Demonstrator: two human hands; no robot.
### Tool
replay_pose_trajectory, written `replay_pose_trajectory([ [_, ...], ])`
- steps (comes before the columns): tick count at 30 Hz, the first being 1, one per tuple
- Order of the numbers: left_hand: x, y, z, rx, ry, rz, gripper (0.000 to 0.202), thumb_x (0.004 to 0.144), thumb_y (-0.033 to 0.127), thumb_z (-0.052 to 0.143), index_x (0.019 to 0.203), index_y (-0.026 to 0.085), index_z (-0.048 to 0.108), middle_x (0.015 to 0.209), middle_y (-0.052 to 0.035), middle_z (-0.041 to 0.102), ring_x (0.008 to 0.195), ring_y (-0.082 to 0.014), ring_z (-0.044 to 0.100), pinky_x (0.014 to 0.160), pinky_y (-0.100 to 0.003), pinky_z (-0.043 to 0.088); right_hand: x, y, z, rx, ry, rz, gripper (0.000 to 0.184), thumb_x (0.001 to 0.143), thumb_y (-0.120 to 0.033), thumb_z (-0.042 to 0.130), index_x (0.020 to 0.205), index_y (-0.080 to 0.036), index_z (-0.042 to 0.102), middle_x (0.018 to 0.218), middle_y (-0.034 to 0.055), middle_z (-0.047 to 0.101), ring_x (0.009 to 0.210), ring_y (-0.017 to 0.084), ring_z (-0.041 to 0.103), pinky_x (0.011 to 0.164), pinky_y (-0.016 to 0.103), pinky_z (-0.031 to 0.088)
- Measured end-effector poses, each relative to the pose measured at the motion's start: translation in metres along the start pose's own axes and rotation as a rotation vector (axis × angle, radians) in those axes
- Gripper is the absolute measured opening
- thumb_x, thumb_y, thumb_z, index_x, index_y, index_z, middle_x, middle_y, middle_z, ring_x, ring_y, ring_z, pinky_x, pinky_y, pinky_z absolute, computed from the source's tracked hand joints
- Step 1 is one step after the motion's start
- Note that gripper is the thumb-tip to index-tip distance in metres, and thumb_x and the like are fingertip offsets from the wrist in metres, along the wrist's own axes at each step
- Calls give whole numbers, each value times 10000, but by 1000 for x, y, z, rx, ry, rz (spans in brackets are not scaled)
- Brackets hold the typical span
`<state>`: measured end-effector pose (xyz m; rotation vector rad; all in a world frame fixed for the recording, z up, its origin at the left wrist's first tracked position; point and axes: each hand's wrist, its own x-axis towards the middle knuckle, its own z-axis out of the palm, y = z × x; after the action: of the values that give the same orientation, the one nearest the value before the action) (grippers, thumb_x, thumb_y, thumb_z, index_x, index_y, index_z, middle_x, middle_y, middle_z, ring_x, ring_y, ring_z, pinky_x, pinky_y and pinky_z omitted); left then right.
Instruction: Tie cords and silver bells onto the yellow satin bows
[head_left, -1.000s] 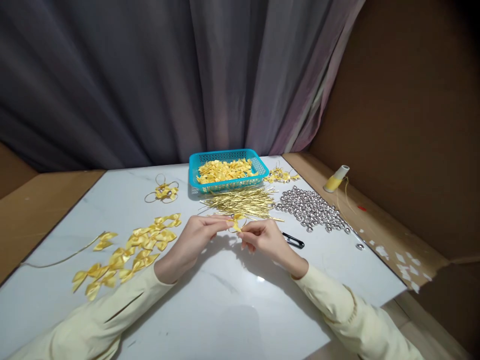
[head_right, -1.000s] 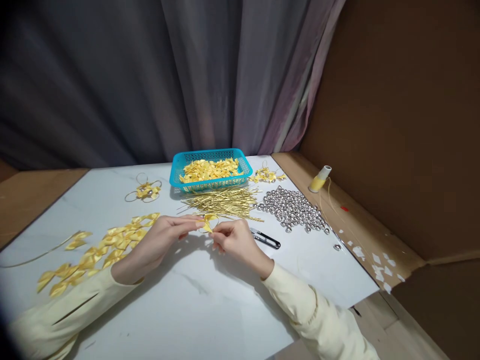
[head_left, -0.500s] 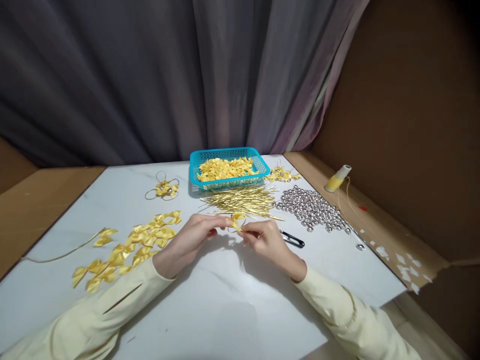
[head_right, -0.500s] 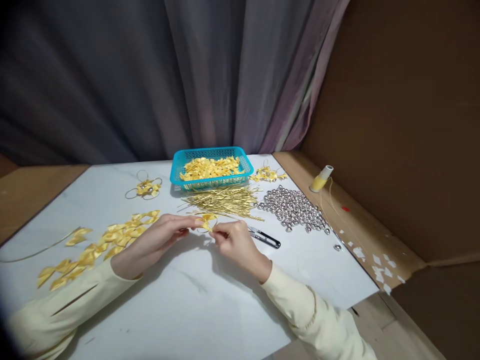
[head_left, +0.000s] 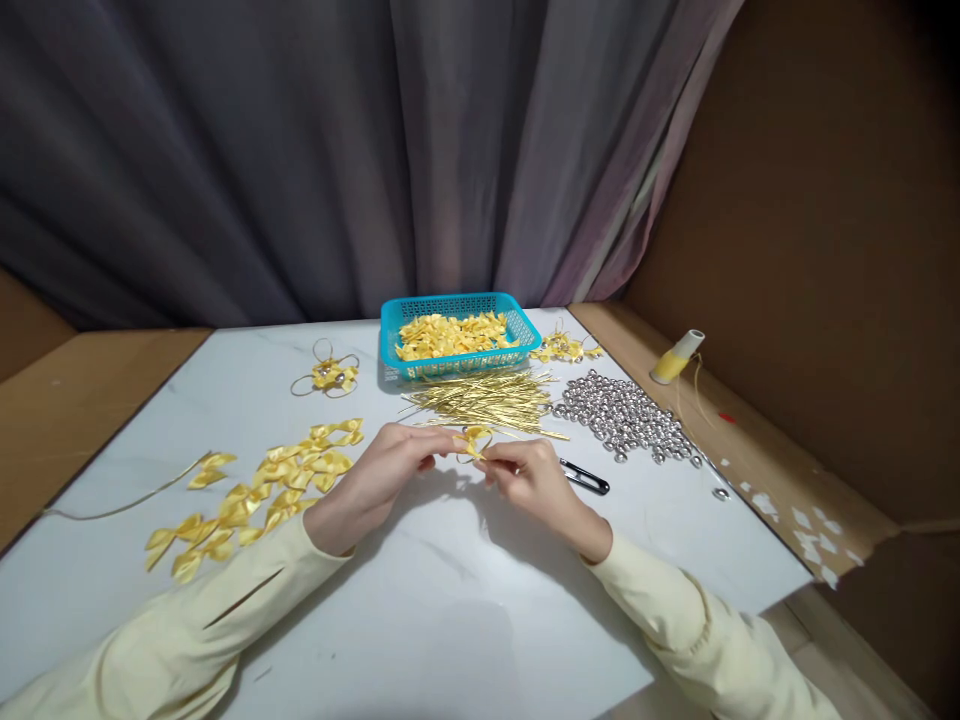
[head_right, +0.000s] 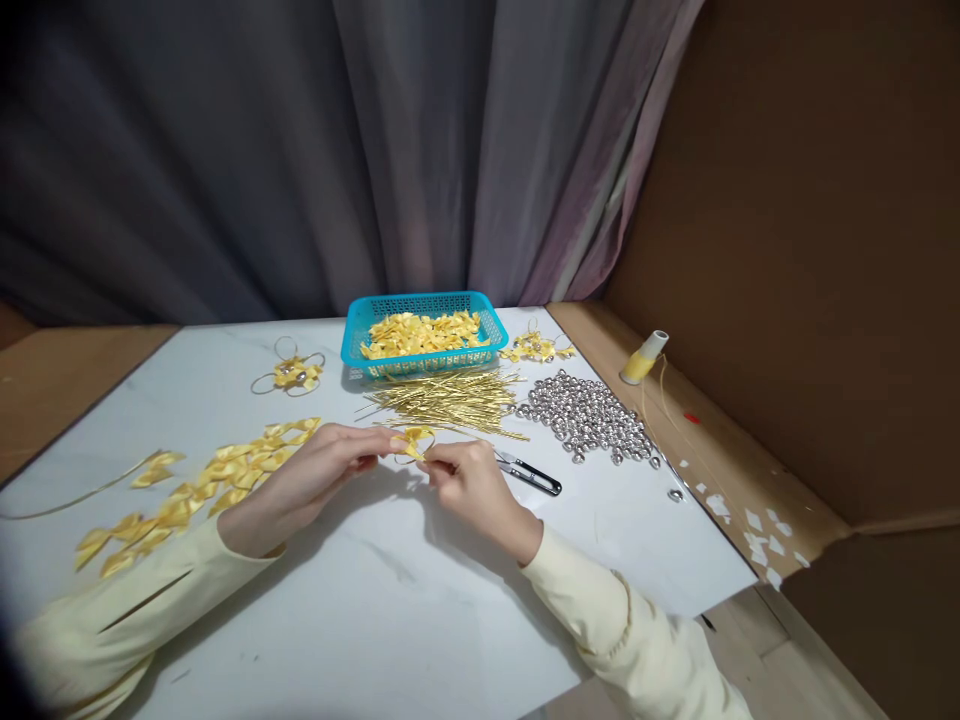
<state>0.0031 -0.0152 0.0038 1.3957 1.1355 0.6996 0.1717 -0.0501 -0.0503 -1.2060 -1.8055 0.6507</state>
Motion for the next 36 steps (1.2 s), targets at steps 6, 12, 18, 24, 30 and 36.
replay_pose_trajectory([
  [6,0,-4,0,-17,-3,30,144,691,272,652,599,185,720,780,-25,658,642,-129,446,578,-249,325,0,-2,2,-8,27,-3,264,772,-108,503,529,-159,591,517,1,590,488,102,494,525,197,343],
  [12,0,-6,0,-5,0,52,152,676,298,662,619,170,722,771,-40,641,694,-151,478,627,-257,363,-1,-3,4,-18,63,1,243,750,-90,494,560,-163,626,549,18,635,507,116,538,537,198,367],
  [18,1,-8,1,-33,-10,73,148,684,282,661,588,184,715,722,-21,642,686,-147,480,640,-263,357,0,-3,6,-19,77,-1,239,766,-109,499,584,-166,644,545,17,628,504,118,536,538,200,377],
  [24,0,-8,-1,-40,-16,67,134,685,286,669,626,182,728,759,-25,651,703,-148,474,645,-260,348,-1,-3,7,6,77,6,225,774,-107,507,619,-160,661,558,17,635,509,117,547,536,198,383],
  [30,0,-11,0,-34,-36,80,141,700,291,651,645,191,734,758,-21,651,697,-146,472,643,-262,346,-1,-5,7,7,78,29,235,760,-95,498,604,-155,663,541,12,624,499,112,537,532,197,379],
  [36,0,-11,0,-18,-50,88,134,703,277,644,663,192,741,779,-19,651,701,-145,472,647,-267,348,0,-7,6,127,95,76,220,767,-154,517,599,-152,658,506,3,592,452,101,498,497,201,376],
])
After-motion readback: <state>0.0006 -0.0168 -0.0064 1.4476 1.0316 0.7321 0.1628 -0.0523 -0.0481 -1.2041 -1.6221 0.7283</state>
